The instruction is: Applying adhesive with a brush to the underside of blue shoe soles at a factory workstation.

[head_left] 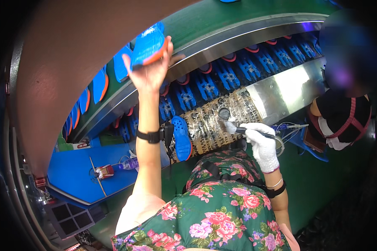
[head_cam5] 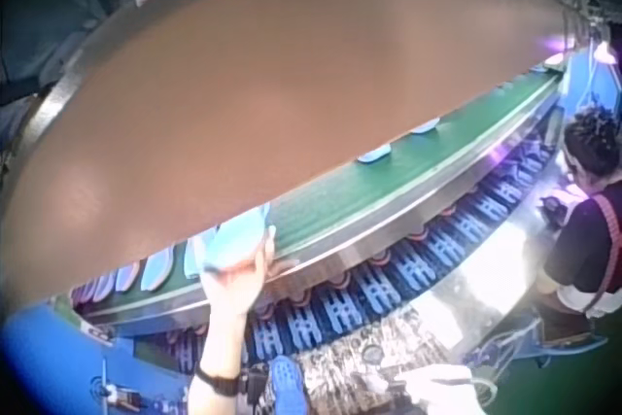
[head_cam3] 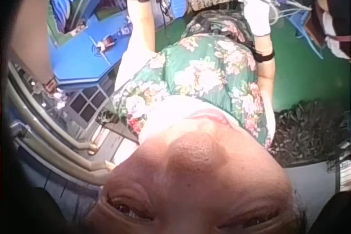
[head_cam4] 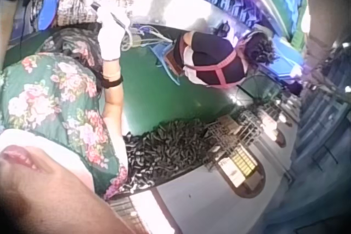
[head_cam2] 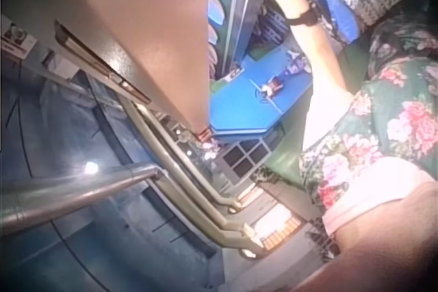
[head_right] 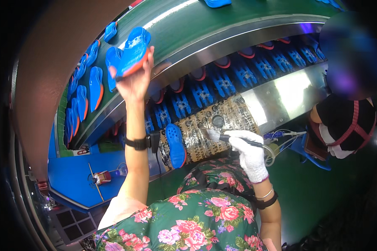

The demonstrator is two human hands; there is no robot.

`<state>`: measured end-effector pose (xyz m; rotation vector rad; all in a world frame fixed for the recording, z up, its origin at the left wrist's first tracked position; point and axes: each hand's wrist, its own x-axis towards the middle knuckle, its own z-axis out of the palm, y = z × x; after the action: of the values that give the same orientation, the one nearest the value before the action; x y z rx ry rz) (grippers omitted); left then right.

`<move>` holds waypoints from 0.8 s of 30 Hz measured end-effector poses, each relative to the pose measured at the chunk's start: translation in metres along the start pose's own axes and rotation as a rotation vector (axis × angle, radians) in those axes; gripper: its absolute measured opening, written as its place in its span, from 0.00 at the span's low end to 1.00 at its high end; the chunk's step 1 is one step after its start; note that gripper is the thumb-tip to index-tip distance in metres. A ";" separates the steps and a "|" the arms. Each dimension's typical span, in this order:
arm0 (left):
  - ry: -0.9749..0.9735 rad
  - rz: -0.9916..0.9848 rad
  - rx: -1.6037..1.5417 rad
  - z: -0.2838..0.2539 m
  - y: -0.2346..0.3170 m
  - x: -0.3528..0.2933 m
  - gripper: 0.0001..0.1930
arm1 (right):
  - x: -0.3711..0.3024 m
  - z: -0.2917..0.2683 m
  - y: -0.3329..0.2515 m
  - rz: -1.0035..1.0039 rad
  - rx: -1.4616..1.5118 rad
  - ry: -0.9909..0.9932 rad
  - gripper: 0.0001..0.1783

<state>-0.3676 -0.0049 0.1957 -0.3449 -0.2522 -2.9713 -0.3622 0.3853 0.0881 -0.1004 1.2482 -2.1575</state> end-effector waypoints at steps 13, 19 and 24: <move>0.246 0.335 -0.185 -0.006 -0.005 0.017 0.49 | 0.013 0.002 0.023 0.056 -0.097 0.031 0.12; 0.251 0.118 -0.042 -0.020 -0.060 -0.096 0.42 | 0.023 0.001 0.031 0.075 -0.146 0.014 0.12; 0.790 -0.279 0.353 -0.095 -0.121 -0.221 0.29 | 0.038 -0.006 0.045 0.109 -0.060 0.055 0.13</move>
<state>-0.1936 0.1218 0.0342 0.9443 -0.7386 -2.9451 -0.3727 0.3532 0.0401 0.0013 1.3195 -2.0426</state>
